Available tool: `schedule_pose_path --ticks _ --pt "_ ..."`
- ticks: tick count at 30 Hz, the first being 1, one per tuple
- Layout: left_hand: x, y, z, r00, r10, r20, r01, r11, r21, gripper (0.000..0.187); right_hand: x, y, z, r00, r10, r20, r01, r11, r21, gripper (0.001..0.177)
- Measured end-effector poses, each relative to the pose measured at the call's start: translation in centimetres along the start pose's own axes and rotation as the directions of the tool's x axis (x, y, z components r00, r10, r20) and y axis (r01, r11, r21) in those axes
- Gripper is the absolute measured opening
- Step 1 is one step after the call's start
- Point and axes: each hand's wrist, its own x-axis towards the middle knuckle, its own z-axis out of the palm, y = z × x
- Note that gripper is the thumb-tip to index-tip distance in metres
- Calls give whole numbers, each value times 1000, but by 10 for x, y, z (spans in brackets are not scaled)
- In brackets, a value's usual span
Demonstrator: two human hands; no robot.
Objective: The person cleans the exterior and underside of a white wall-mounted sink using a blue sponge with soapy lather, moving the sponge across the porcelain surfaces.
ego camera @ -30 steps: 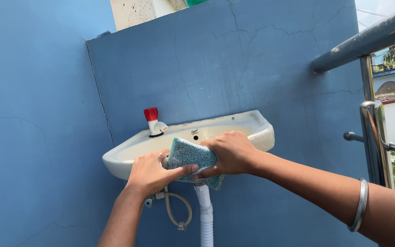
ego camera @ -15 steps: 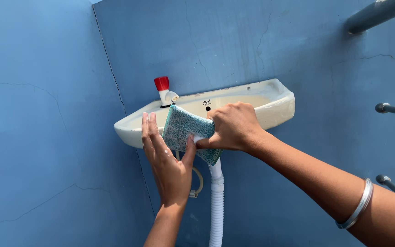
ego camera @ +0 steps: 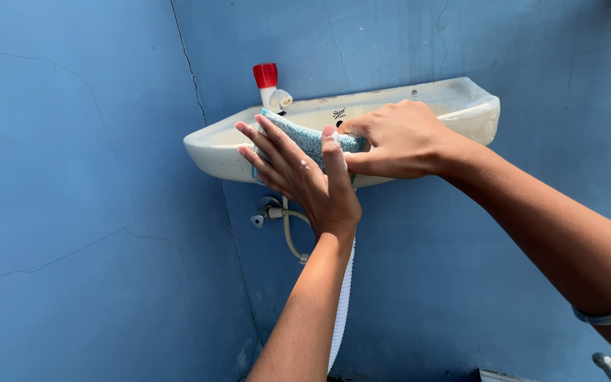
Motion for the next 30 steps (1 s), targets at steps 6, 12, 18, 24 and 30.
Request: schedule_pose_path --ticks 6,12,18,24,30 --pt "45 -39 2 946 -226 -234 269 948 171 80 -1 -1 9 979 -75 -188 82 996 29 55" --pt "72 -56 -21 572 -819 -52 741 542 -397 86 -2 -11 12 982 -2 -190 1 1000 -2 56" --pt "30 -15 7 472 -880 -58 779 447 -440 85 -4 -27 6 982 88 -165 -91 996 -15 59" --pt "17 -29 7 906 -313 -286 331 944 15 75 7 -47 -11 995 96 -40 -95 995 29 58" --pt "56 -92 -13 911 -298 -285 295 954 -53 72 36 -75 -2 999 -48 -15 48 998 -27 58"
